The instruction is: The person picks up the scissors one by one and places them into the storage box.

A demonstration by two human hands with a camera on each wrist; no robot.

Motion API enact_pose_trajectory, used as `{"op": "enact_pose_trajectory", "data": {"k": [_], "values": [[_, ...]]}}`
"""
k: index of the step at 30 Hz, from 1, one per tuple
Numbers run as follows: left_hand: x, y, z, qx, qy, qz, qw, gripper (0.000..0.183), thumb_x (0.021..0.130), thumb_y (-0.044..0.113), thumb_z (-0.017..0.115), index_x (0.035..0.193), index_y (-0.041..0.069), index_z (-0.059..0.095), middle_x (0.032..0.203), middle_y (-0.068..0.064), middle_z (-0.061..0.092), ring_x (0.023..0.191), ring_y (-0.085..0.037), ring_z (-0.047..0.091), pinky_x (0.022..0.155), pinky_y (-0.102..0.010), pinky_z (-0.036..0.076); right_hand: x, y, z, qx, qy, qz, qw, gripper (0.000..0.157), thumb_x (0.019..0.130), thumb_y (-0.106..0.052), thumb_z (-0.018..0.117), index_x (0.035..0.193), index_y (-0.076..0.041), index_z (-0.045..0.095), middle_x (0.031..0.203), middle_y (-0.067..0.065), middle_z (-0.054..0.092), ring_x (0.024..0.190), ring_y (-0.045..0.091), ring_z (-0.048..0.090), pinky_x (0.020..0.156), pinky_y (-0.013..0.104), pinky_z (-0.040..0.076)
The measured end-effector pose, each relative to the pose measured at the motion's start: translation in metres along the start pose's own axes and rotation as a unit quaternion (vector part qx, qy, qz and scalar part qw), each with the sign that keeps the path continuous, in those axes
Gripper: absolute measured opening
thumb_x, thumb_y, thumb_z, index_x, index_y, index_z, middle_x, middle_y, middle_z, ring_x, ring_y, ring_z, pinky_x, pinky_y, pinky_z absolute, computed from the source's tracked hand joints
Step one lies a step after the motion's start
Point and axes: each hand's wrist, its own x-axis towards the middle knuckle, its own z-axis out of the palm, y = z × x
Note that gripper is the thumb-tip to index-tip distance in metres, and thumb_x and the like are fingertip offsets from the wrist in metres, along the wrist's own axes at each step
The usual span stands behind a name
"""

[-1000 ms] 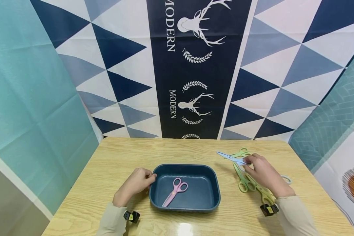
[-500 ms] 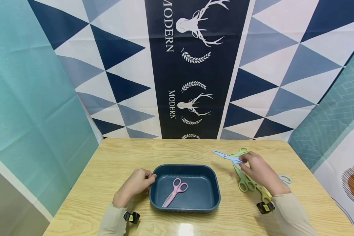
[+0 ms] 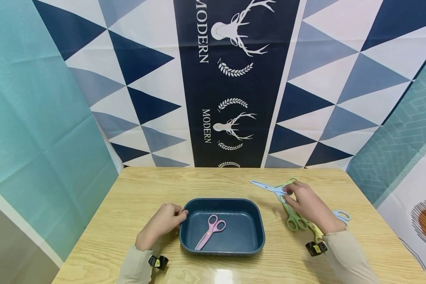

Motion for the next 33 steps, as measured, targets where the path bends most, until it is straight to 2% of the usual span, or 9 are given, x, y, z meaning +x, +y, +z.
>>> {"op": "enact_pose_trajectory", "data": {"k": [12,33], "values": [[-0.001,0.000,0.001,-0.001,0.000,0.000,1.0000,0.043,0.101,0.018,0.060,0.058,0.016,0.054,0.053,0.010,0.051,0.047,-0.005,0.048,0.050,-0.020,0.039,0.004,-0.008,0.001,0.003,0.007,-0.015,1.000,0.010,0.094,-0.006,0.071,0.102,0.000,0.072,0.095,0.008,0.066,0.092,0.029,0.063,0.084,0.050,0.053],[0.000,0.001,0.000,-0.003,-0.001,-0.001,1.0000,0.044,0.101,0.018,0.061,0.058,0.016,0.053,0.053,0.010,0.051,0.048,-0.004,0.048,0.051,-0.020,0.039,0.014,-0.018,0.006,0.001,-0.004,-0.030,1.000,0.012,0.094,-0.008,0.071,0.103,0.000,0.073,0.098,0.008,0.067,0.094,0.027,0.063,0.085,0.049,0.055]]}}
